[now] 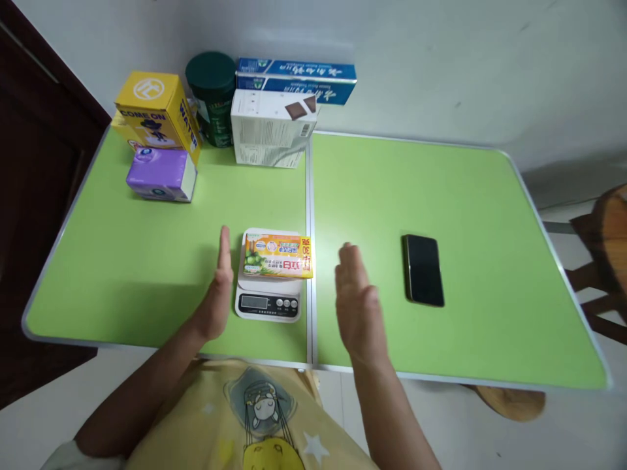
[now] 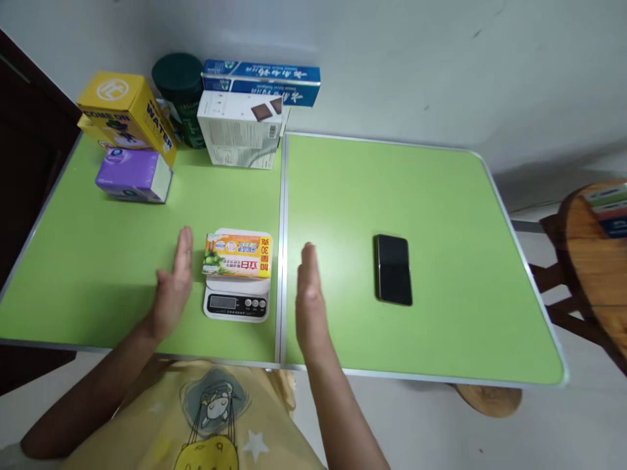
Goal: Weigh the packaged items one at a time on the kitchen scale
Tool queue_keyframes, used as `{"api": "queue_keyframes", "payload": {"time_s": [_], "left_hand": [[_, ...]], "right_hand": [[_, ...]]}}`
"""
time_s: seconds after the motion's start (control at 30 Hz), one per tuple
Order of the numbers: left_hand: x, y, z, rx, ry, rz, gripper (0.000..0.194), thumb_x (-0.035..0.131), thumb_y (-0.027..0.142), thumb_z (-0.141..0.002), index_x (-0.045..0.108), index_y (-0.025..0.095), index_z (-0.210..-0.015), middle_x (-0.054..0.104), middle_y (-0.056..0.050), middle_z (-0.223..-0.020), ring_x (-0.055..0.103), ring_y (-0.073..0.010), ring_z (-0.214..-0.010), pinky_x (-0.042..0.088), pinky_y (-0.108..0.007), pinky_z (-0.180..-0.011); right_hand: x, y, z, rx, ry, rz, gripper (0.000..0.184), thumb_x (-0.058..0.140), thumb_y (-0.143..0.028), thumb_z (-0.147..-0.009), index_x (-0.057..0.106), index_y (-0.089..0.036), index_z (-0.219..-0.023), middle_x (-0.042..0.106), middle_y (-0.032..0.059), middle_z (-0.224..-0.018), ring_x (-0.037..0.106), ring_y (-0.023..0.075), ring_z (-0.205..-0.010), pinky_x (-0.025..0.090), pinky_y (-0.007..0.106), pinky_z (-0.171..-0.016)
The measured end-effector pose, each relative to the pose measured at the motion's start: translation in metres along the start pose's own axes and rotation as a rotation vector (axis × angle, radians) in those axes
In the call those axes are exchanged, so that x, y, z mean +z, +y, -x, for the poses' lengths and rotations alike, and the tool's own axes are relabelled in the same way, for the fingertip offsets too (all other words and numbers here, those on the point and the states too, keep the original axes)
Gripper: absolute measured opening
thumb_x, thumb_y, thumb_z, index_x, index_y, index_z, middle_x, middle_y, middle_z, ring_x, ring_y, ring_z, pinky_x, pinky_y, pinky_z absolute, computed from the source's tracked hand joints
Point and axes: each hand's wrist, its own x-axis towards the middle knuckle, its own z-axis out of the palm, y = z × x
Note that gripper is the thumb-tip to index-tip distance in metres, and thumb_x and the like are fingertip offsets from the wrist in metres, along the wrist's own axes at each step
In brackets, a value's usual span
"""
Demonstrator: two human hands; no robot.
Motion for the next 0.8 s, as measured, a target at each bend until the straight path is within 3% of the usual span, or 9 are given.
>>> {"api": "queue_keyframes", "payload": {"time_s": [0.07,0.17,0.3,0.57,0.8], "left_hand": [[-0.01,0.006,-0.001,0.029,0.084,-0.026,0.089,0.022,0.083,-0.076,0.013,0.035,-0.151,0.0,0.014,-0.16,-0.01,-0.0191,-0.146,-0.004,-0.032,-0.12],[-0.027,0.009,0.001,0.05,0.155,-0.037,0.088,0.02,0.083,-0.077,0.025,0.034,-0.149,0.012,0.011,-0.16,-0.004,-0.0188,-0.147,-0.003,-0.03,-0.12],[-0.037,0.008,0.007,0.041,0.161,-0.025,0.087,0.017,0.08,-0.08,0.025,0.029,-0.15,0.011,0.007,-0.161,-0.001,-0.0185,-0.148,0.0,-0.032,-0.12],[-0.032,0.008,0.007,0.001,0.171,0.004,0.087,0.02,0.081,-0.078,0.027,0.031,-0.149,0.012,0.007,-0.161,0.001,-0.0226,-0.148,-0.001,-0.033,-0.12],[-0.027,0.0,0.008,-0.043,0.055,-0.012,0.085,0.016,0.08,-0.08,0.023,0.033,-0.15,0.01,0.01,-0.161,-0.003,-0.0205,-0.148,-0.002,-0.032,-0.12]], "right_hand": [[-0.011,-0.008,0.002,-0.066,0.096,-0.054,0.063,0.026,-0.07,-0.089,0.035,-0.04,-0.143,0.023,-0.0095,-0.158,0.009,0.021,-0.148,0.004,0.047,-0.121],[-0.024,-0.016,0.004,-0.062,0.137,-0.078,0.056,0.03,-0.067,-0.089,0.045,-0.041,-0.137,0.031,-0.0094,-0.155,0.014,0.0213,-0.148,0.005,0.047,-0.121],[-0.028,-0.012,0.006,-0.032,0.16,-0.104,0.055,0.032,-0.067,-0.089,0.049,-0.04,-0.135,0.035,-0.0081,-0.154,0.015,0.0213,-0.147,0.006,0.047,-0.121],[-0.014,-0.007,0.002,0.019,0.081,-0.105,0.058,0.031,-0.07,-0.088,0.046,-0.04,-0.136,0.035,-0.0073,-0.154,0.018,0.0215,-0.146,0.011,0.046,-0.121],[-0.005,0.008,0.0,0.087,-0.062,-0.017,0.07,0.035,-0.073,-0.084,0.033,-0.038,-0.145,0.027,-0.0056,-0.157,0.018,0.0228,-0.147,0.016,0.043,-0.121]]}}
